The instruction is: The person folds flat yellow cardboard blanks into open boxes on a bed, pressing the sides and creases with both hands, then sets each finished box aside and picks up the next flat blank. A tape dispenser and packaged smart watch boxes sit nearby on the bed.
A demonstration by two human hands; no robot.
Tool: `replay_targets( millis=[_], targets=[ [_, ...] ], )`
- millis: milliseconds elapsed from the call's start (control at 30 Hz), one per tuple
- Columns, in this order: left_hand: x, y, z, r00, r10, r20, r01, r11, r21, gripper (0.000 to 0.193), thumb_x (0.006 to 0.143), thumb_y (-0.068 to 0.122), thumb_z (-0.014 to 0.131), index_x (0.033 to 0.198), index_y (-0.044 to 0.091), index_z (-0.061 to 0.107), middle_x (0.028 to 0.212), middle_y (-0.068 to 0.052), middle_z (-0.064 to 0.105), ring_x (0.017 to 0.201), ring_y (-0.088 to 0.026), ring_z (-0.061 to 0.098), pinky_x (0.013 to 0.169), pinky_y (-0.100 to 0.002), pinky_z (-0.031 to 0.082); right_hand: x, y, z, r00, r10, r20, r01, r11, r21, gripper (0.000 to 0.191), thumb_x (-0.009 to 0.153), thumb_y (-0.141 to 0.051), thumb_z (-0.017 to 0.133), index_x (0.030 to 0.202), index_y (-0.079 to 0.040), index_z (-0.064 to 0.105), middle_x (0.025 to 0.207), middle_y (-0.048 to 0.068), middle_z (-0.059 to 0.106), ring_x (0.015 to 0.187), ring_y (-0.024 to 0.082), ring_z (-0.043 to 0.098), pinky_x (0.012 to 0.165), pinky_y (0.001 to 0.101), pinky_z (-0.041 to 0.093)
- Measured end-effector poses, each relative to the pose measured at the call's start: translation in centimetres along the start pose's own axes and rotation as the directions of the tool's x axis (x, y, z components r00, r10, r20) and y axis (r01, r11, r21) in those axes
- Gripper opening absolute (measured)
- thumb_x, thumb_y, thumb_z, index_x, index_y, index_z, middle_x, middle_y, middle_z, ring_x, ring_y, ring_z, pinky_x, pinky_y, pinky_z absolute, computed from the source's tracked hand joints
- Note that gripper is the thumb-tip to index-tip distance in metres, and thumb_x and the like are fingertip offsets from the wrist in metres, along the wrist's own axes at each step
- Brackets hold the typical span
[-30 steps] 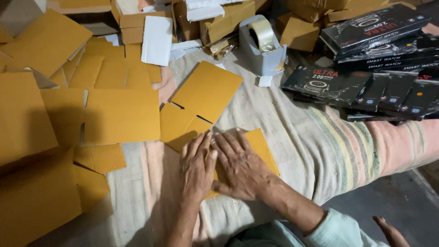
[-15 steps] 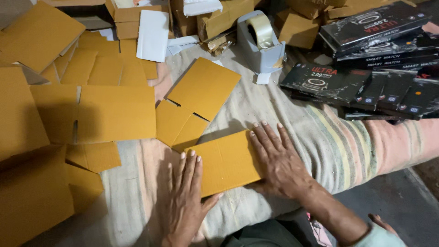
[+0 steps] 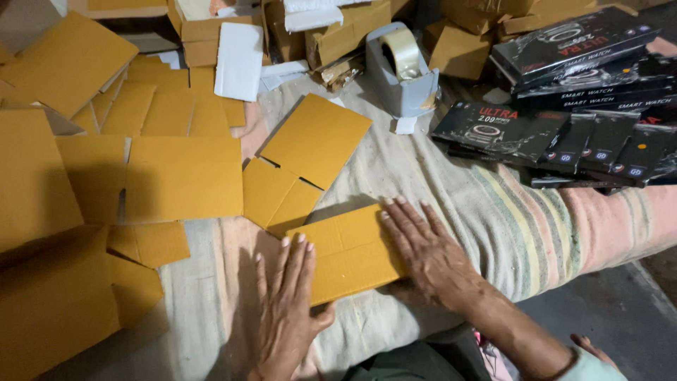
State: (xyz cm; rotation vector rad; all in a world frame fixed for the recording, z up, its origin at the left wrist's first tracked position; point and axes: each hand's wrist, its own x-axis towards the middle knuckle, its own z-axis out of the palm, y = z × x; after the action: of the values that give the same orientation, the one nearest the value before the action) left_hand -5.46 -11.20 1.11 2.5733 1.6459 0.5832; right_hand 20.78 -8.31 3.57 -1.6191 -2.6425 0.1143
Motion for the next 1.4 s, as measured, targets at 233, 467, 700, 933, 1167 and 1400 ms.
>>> replay_targets(
  millis=[233, 467, 700, 933, 1167, 1400],
  targets=[
    [1.8, 2.2, 0.9, 1.0, -0.01, -0.018, 0.008, 0.996, -0.088, 0.108, 0.068, 0.043, 0.084, 0.15, -0.007, 0.034, 0.161, -0.021, 0.03, 0.153, -0.036, 0.021, 0.119, -0.061, 0.005, 0.9, -3.5, -0.5, 0.996, -0.031, -0.082, 0.029, 0.999, -0.032, 0.124, 0.072, -0.069, 0.067, 0.151, 0.012, 0.015, 0.163, 0.032, 0.014, 0.153, 0.043, 0.005, 0.121, 0.0567, -0.001],
    [1.3, 1.1, 1.6, 0.997, 0.081, -0.011, -0.081, 0.996, -0.021, 0.104, 0.063, 0.039, 0.084, 0.148, -0.001, 0.038, 0.159, -0.016, 0.035, 0.15, -0.029, 0.025, 0.121, -0.061, 0.011, 0.7, -3.2, 0.5, 0.986, -0.143, -0.085, 0.141, 0.99, -0.029, 0.111, 0.078, -0.053, 0.069, 0.153, 0.011, 0.018, 0.163, 0.028, 0.016, 0.154, 0.037, 0.008, 0.123, 0.0523, 0.001],
    [-0.4, -1.0, 0.1, 1.0, -0.027, 0.009, 0.027, 0.998, 0.065, 0.106, 0.064, 0.045, 0.082, 0.15, 0.0, 0.039, 0.161, -0.016, 0.034, 0.152, -0.034, 0.023, 0.118, -0.063, 0.009, -0.2, -0.9, -1.4, 0.927, 0.175, 0.333, -0.117, 0.975, -0.187, 0.109, 0.088, -0.053, 0.061, 0.161, 0.001, 0.0, 0.172, 0.019, -0.005, 0.159, 0.033, -0.007, 0.123, 0.0488, -0.006],
    [1.5, 2.1, 1.7, 0.999, 0.051, 0.012, -0.05, 0.996, -0.078, 0.114, 0.053, 0.044, 0.083, 0.146, -0.004, 0.039, 0.162, -0.019, 0.035, 0.154, -0.033, 0.024, 0.119, -0.063, 0.008, 1.6, -5.3, -0.4, 0.993, -0.094, 0.074, 0.096, 0.995, -0.032, 0.113, 0.078, -0.053, 0.069, 0.154, 0.012, 0.016, 0.166, 0.03, 0.013, 0.156, 0.043, 0.004, 0.121, 0.0542, -0.001],
    [-0.4, -0.4, 1.1, 0.985, 0.09, -0.149, -0.091, 0.996, -0.005, 0.093, 0.069, 0.045, 0.083, 0.142, 0.0, 0.048, 0.154, -0.014, 0.044, 0.147, -0.031, 0.033, 0.12, -0.062, 0.014, -0.4, -1.6, 0.2, 0.973, -0.135, -0.189, 0.132, 0.991, -0.026, 0.099, 0.077, -0.042, 0.069, 0.15, 0.011, 0.028, 0.16, 0.028, 0.024, 0.152, 0.038, 0.015, 0.121, 0.0544, 0.005],
    [0.5, 0.1, 1.9, 0.967, 0.156, -0.201, -0.171, 0.984, -0.058, 0.095, 0.068, 0.054, 0.079, 0.138, -0.004, 0.053, 0.149, -0.016, 0.051, 0.145, -0.03, 0.038, 0.119, -0.061, 0.02, 0.6, -3.2, 1.4, 0.93, -0.264, -0.254, 0.21, 0.952, -0.221, 0.076, 0.088, -0.025, 0.053, 0.152, 0.01, 0.03, 0.161, 0.028, 0.03, 0.153, 0.038, 0.022, 0.124, 0.0539, 0.01]
  ],
)
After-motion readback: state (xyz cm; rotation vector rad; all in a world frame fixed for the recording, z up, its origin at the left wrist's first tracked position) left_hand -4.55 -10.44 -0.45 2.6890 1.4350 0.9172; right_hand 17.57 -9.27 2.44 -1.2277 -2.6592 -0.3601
